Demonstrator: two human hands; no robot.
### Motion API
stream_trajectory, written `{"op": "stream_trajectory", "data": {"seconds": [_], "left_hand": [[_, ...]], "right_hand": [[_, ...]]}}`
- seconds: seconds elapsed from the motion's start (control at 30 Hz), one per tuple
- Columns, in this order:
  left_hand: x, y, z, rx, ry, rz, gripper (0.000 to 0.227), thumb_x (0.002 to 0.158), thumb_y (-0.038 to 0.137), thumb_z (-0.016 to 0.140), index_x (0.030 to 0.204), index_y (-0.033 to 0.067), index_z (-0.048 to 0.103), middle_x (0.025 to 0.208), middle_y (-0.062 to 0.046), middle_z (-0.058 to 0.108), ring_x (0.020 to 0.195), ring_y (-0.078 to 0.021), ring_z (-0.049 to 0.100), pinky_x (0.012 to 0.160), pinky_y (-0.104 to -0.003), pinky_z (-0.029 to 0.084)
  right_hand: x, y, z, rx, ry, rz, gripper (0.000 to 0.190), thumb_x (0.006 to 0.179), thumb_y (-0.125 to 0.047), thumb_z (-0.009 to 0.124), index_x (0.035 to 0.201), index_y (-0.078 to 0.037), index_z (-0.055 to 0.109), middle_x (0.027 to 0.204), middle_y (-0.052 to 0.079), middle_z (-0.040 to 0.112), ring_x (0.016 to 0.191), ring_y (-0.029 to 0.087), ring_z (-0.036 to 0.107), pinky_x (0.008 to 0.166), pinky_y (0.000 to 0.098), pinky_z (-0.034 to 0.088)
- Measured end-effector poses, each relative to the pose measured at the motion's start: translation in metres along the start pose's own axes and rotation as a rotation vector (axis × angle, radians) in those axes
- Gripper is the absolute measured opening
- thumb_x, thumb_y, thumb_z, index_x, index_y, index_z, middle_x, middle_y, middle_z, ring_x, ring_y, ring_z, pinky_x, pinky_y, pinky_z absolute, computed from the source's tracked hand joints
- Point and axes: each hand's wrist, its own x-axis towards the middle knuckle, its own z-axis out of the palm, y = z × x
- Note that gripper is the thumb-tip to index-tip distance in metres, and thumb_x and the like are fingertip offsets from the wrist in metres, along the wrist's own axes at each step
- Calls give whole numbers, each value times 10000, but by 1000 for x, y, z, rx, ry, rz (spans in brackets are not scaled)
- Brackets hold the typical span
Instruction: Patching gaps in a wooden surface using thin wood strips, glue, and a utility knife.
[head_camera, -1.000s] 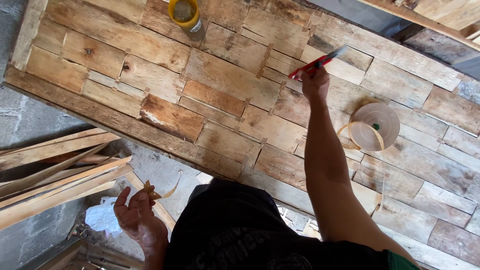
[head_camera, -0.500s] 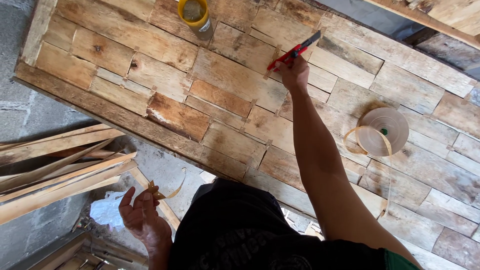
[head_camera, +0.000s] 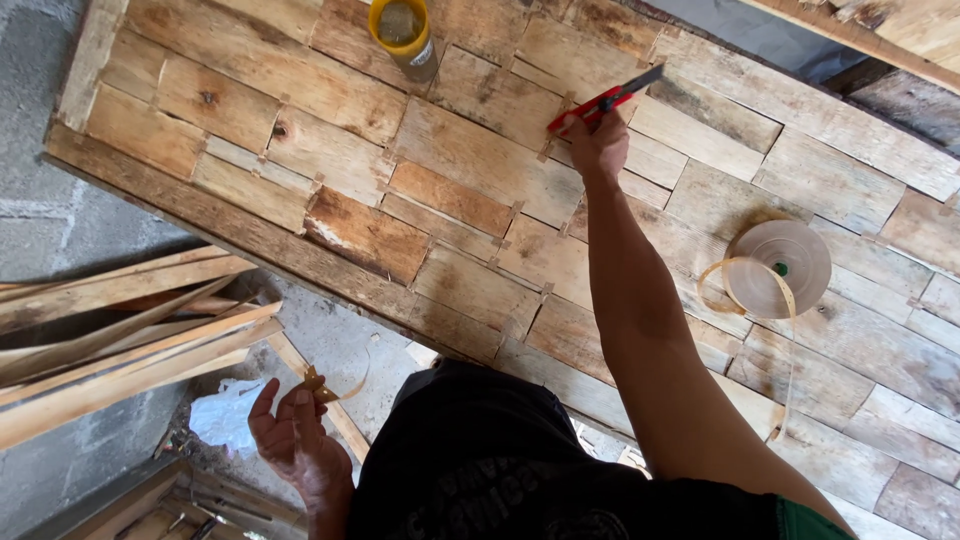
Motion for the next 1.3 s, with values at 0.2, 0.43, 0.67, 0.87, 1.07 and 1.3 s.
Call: {"op": "stream_trajectory", "data": {"seconds": [0.2, 0.43, 0.67, 0.87, 1.07, 1.3], "left_hand": [[4, 2, 2, -10, 12, -15, 454, 1018, 110, 660, 1422, 19, 474, 1069, -159, 736, 892, -165, 685, 777, -265, 479], [6, 4, -3, -33, 19, 10, 450, 1018, 111, 651, 1421, 28, 468, 1069, -155, 744, 894, -165, 693, 779, -265, 488], [7, 10, -2, -16, 23, 14, 449, 1023, 124, 645, 1422, 22, 466, 1065, -158, 744, 924, -166, 693, 793, -275, 484], [7, 9, -5, -44, 15, 36, 464, 1039, 171, 652, 1426, 15, 449, 1047, -151, 746, 922, -166, 688, 806, -291, 485], [7, 8, -7, -19, 38, 17, 486, 1033, 189, 659, 1435, 10, 452, 1055, -138, 746, 931, -149, 686, 822, -278, 489], [6, 7, -4, -28, 35, 13, 468, 1020, 154, 656, 1427, 25, 464, 1061, -145, 749, 924, -155, 687, 791, -268, 471]], "right_hand": [[8, 12, 9, -78, 31, -42, 378, 761, -352, 911, 967, -117, 698, 880, 15, 765, 798, 197, 725, 720, 379, 548], [12, 15, 6, -36, -17, -25, 363, 763, -331, 914, 961, -117, 697, 860, 10, 760, 776, 182, 732, 711, 358, 562], [17, 21, 4, -42, -93, -70, 340, 787, -294, 908, 957, -95, 691, 840, 31, 758, 747, 174, 721, 684, 337, 558], [20, 24, 3, 58, -92, -87, 294, 812, -236, 878, 965, -85, 678, 851, 27, 774, 759, 143, 742, 689, 312, 574], [24, 31, 1, 219, -180, -94, 253, 834, -157, 837, 968, -72, 640, 857, 41, 770, 756, 135, 751, 673, 304, 603], [21, 21, -6, -61, -109, -148, 324, 822, -164, 901, 960, -33, 639, 829, 89, 746, 721, 174, 716, 643, 330, 573]]}}
